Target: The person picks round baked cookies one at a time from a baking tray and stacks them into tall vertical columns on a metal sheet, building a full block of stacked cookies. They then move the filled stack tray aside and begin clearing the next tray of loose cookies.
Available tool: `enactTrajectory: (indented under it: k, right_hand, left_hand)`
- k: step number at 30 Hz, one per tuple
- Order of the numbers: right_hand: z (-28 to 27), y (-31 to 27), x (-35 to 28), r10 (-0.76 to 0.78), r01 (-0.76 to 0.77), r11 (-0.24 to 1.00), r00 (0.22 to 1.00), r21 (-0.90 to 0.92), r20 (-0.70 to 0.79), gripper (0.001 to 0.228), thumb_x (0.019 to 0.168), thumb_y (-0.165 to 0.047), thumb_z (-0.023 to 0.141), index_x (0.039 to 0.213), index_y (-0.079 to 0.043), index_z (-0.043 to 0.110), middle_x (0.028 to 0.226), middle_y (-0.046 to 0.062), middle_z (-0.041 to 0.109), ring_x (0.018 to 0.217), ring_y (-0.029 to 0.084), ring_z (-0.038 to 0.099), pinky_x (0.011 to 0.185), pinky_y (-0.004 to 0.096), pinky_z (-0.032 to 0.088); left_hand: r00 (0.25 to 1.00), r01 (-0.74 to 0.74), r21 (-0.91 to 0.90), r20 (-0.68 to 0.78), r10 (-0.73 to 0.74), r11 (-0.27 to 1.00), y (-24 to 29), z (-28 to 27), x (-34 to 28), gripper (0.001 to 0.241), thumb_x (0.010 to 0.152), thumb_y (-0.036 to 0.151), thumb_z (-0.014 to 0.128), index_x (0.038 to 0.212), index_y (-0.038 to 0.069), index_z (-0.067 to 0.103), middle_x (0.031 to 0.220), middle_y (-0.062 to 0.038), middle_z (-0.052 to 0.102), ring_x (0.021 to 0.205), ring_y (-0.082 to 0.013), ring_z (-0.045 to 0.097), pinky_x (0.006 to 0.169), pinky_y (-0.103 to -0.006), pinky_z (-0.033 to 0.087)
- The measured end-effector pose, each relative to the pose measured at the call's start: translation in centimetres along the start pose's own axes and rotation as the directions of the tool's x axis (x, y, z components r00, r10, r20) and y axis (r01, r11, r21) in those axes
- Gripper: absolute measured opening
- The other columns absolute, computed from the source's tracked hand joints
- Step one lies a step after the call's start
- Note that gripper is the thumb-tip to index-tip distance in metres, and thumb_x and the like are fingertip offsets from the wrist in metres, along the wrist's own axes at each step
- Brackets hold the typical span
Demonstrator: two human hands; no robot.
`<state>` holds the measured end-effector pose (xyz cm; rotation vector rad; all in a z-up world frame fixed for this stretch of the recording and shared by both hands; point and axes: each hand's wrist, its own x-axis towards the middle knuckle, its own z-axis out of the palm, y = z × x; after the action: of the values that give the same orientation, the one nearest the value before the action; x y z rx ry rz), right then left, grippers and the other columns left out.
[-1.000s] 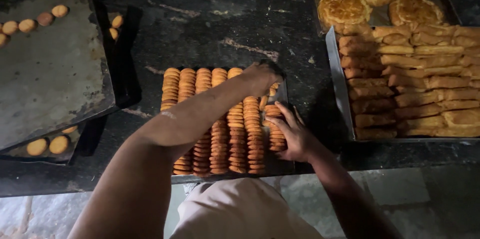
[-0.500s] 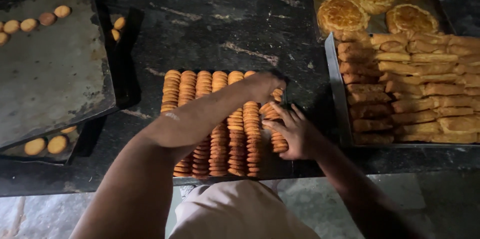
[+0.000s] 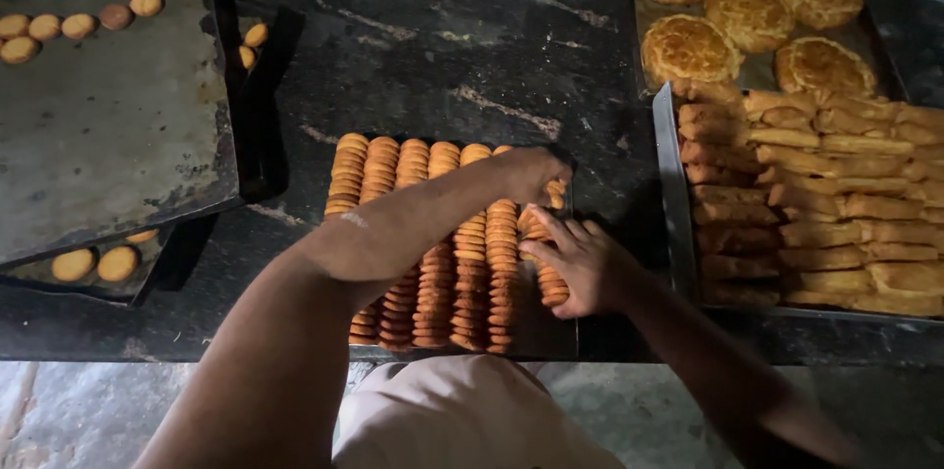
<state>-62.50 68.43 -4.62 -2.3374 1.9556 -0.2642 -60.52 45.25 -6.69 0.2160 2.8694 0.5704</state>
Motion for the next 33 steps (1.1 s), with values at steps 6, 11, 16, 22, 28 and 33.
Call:
enactTrajectory:
  k: [6, 11, 16, 22, 28, 33]
  right_hand:
    - [0.7, 0.4, 0.1, 0.03, -0.029, 1.0, 0.999, -0.008, 0.032, 0.109, 0.046, -0.048, 0.093, 0.14, -0.01, 0.053, 0.157, 0.03, 0.027, 0.126, 0.039, 0.05, 0.091, 0.05, 0.043]
    - [1.3, 1.2, -0.6, 0.009, -0.011, 1.0, 0.998, -0.028, -0.061, 0.105, 0.044, -0.048, 0.092, 0.136, -0.013, 0.058, 0.154, 0.026, 0.033, 0.127, 0.04, 0.05, 0.093, 0.05, 0.044]
    - [0.4, 1.8, -0.1, -0.005, 0.004, 1.0, 1.0, 0.024, 0.018, 0.102, 0.05, -0.048, 0.091, 0.139, -0.012, 0.057, 0.158, 0.024, 0.03, 0.126, 0.038, 0.05, 0.096, 0.051, 0.045]
    - [0.1, 2.4, 1.3, -0.046, 0.041, 0.998, 0.99, 0.039, 0.135, 0.099, 0.051, -0.045, 0.092, 0.137, -0.011, 0.056, 0.163, 0.026, 0.014, 0.144, 0.042, 0.034, 0.097, 0.052, 0.044]
    - [0.0, 3.0, 1.9, -0.02, 0.018, 1.0, 0.97, 0.011, 0.241, 0.105, 0.051, -0.046, 0.092, 0.143, -0.012, 0.053, 0.166, 0.024, 0.013, 0.15, 0.041, 0.028, 0.101, 0.052, 0.041]
    - [0.5, 3.5, 1.6, -0.095, 0.092, 0.995, 0.983, 0.029, 0.155, 0.104, 0.051, -0.045, 0.092, 0.141, -0.009, 0.053, 0.163, 0.027, 0.016, 0.146, 0.042, 0.033, 0.103, 0.051, 0.042]
  left_hand:
    - [0.993, 0.035, 0.142, -0.12, -0.018, 0.989, -1.5, 0.6, 0.1, 0.056, 0.079, 0.025, 0.083, 0.13, 0.011, 0.066, 0.12, -0.016, 0.069, 0.119, -0.035, 0.062, 0.1, -0.0482, 0.049]
    - [0.994, 0.037, 0.203, -0.107, -0.015, 0.978, -1.2, 0.3, 0.0, 0.057, 0.075, 0.033, 0.084, 0.127, 0.016, 0.067, 0.122, -0.012, 0.066, 0.123, -0.0353, 0.058, 0.104, -0.0499, 0.045]
    - [0.996, 0.008, 0.187, -0.087, 0.009, 0.982, -2.4, 1.0, 0.9, 0.059, 0.073, 0.03, 0.084, 0.127, 0.016, 0.066, 0.122, -0.013, 0.065, 0.122, -0.0362, 0.057, 0.103, -0.0533, 0.042]
    - [0.998, -0.005, 0.211, -0.06, 0.018, 0.977, -2.2, 0.7, 0.7, 0.053, 0.077, 0.029, 0.082, 0.126, 0.016, 0.067, 0.123, -0.012, 0.067, 0.123, -0.0347, 0.06, 0.103, -0.0511, 0.046]
    - [0.996, -0.017, 0.193, -0.084, 0.034, 0.981, -2.5, 0.9, 0.7, 0.056, 0.077, 0.03, 0.083, 0.128, 0.014, 0.065, 0.124, -0.015, 0.066, 0.121, -0.0366, 0.059, 0.101, -0.0506, 0.046]
    - [0.999, 0.036, 0.158, 0.0, -0.037, 0.987, -2.5, 0.7, 0.9, 0.052, 0.084, 0.031, 0.08, 0.13, 0.013, 0.065, 0.124, -0.014, 0.067, 0.123, -0.0354, 0.059, 0.106, -0.0505, 0.043]
